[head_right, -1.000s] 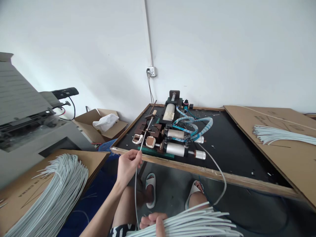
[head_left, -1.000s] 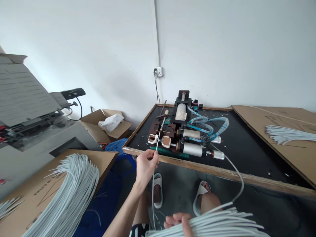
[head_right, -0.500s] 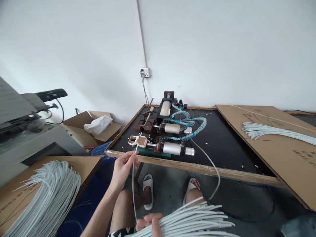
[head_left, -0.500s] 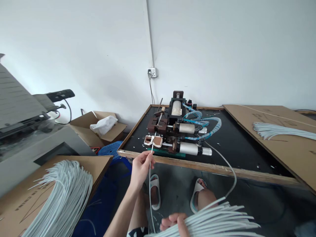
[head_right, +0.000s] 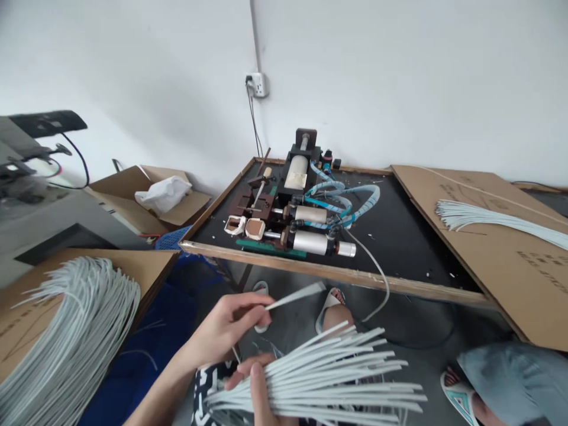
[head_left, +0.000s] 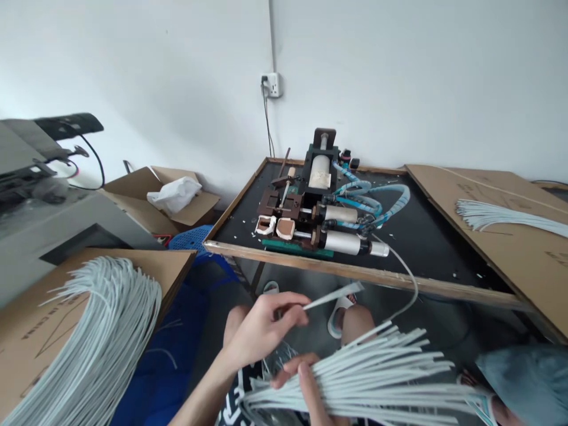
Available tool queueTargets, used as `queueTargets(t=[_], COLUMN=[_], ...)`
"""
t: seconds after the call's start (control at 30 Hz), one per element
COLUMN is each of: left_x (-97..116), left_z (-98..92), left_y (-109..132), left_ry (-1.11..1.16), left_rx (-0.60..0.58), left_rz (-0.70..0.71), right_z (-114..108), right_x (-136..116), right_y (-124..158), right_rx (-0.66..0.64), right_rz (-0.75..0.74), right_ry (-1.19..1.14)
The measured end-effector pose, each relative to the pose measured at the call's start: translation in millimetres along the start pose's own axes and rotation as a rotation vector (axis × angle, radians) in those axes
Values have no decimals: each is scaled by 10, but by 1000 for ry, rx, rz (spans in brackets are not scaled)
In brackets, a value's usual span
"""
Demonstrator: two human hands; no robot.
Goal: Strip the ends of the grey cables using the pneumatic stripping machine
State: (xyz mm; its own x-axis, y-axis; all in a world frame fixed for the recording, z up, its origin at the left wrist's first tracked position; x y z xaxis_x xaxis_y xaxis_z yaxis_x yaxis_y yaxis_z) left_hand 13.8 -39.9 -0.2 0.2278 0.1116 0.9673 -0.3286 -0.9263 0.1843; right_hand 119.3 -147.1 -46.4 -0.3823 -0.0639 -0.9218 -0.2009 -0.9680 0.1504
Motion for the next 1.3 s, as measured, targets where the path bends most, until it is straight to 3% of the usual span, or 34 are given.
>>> queueTargets(t=[0.1, 0.27, 0.33, 0.43, 0.5, 0.6, 0.67, 0.8, 0.93, 1.07, 1.2, 1.3], left_x=[88, 249, 264, 234, 221, 250, 285, 318, 257, 173, 174, 211], left_z=[139, 258, 286, 309, 312, 307, 304, 332, 374, 262, -29, -195], left_y=[52, 116, 120, 106, 107, 137, 160, 186, 192, 77, -248, -483], left_ry=[-160, -120, -142, -138, -126, -141, -218, -362, -313, 9, 433, 592], left_rx=[-78, -453, -450, -321, -285, -362, -381, -328, -237, -25, 258, 389], left_rz=[55, 45, 42, -6, -13, 29, 57, 95, 75, -20, -24, 13], right_z=[11, -130, -117, -39, -10, -28, -55, -86, -68, -14, -4, -43], right_x=[15, 250, 262, 165, 85, 19, 16, 51, 30, -65, -135, -150], right_y=[113, 241, 226, 174, 155, 152, 149, 132, 113, 76, 34, 1], right_rx=[35, 433, 421, 347, 378, 411, 359, 286, 320, 220, 189, 193], right_rz=[-11, 140, 114, 68, 96, 136, 143, 139, 77, 75, 80, 81], right_ry=[9, 214, 194, 152, 167, 187, 182, 202, 217, 5, -187, -210])
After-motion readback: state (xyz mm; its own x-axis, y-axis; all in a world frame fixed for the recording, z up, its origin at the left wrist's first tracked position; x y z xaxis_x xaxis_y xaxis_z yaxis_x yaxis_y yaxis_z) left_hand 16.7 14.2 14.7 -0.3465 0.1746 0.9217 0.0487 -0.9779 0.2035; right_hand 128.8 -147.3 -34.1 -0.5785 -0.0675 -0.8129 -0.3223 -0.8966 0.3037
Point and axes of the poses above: each hand's wrist, its own y-axis away from the middle knuckle, its own z-axis out of the palm, x = y × z, the point moved 1 cm from there along -y, towards the middle knuckle, and after that the axes turned 8 degrees about -z, right-handed, at the moved point
